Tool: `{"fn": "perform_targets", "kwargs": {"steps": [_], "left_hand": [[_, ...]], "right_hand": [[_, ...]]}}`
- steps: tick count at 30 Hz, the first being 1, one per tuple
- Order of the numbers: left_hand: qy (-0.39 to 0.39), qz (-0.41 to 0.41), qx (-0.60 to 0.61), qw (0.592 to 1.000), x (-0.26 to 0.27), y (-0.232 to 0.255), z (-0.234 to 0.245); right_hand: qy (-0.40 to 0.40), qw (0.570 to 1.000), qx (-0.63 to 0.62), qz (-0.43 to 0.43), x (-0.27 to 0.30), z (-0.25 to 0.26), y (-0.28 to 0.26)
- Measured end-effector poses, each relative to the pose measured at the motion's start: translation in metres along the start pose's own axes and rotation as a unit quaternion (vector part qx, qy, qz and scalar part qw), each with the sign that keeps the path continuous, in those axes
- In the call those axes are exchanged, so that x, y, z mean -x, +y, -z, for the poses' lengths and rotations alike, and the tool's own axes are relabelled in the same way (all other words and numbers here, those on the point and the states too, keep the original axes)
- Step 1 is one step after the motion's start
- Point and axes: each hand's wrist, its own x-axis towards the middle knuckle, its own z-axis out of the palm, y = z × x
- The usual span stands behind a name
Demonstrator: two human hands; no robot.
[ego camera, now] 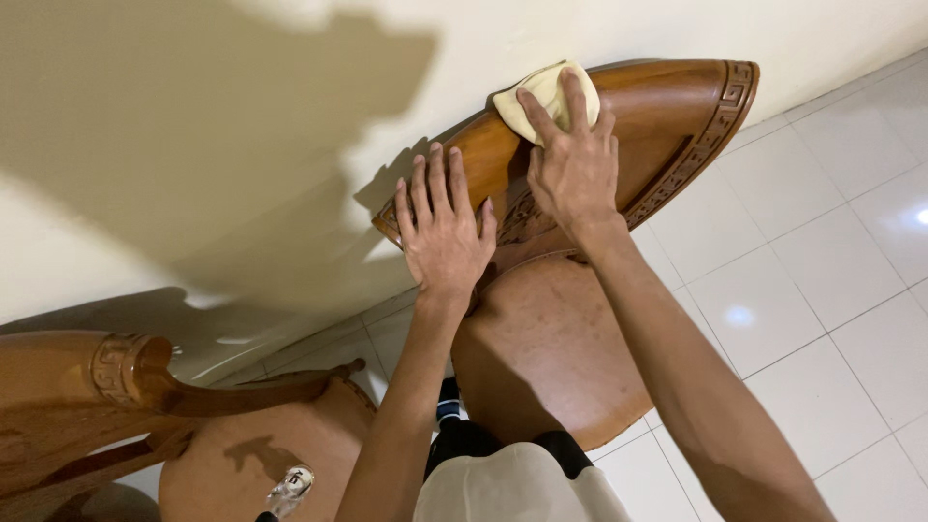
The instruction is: The person wipes the seat, backrest, and carved decorative details of two wooden chairs with a cloth.
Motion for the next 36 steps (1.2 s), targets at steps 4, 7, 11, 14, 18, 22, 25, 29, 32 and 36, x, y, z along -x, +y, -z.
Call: {"fn": "perform_targets", "kwargs": {"steps": [4,7,11,14,18,22,25,29,32,36], "left_hand": [[0.004,0.008,0.003,1.000,0.001,0.001,0.001],[-0.010,0.011,0.006,1.000,0.001,0.001,0.002],[0.002,0.010,0.008,1.000,0.000,0.002,-0.001],[0.017,0.012,0.007,1.000,0.001,0.002,0.000],[-0.001,0.011,0.012,1.000,0.001,0.002,-0.001],[0.011,0.001,0.012,1.000,0.001,0.000,-0.003],[-0.002,0.006,0.010,1.000,0.002,0.001,-0.001],[-0.004,0.004,0.008,1.000,0.001,0.000,0.001],[0.002,0.004,0.010,1.000,0.002,0.001,0.003],[-0.024,0.013,0.042,0.999,-0.003,0.001,0.006]], "right_hand": [[-0.007,0.998,-0.010,-0.066,0.003,-0.007,0.003],[0.006,0.997,-0.023,-0.069,0.010,-0.002,0.005],[-0.022,0.995,-0.018,-0.094,0.019,0.008,-0.007],[-0.016,0.996,-0.020,-0.082,0.027,0.011,-0.021],[-0.019,0.998,-0.017,-0.058,0.028,0.011,-0.023],[-0.008,0.999,-0.025,-0.042,0.017,0.004,-0.002],[-0.001,0.999,0.007,-0.031,0.006,-0.002,0.016],[-0.002,0.997,0.055,-0.061,0.004,0.000,0.036],[-0.029,0.993,0.021,-0.109,0.007,0.002,0.039],[-0.012,0.992,0.005,-0.123,0.016,0.003,0.031]]}}
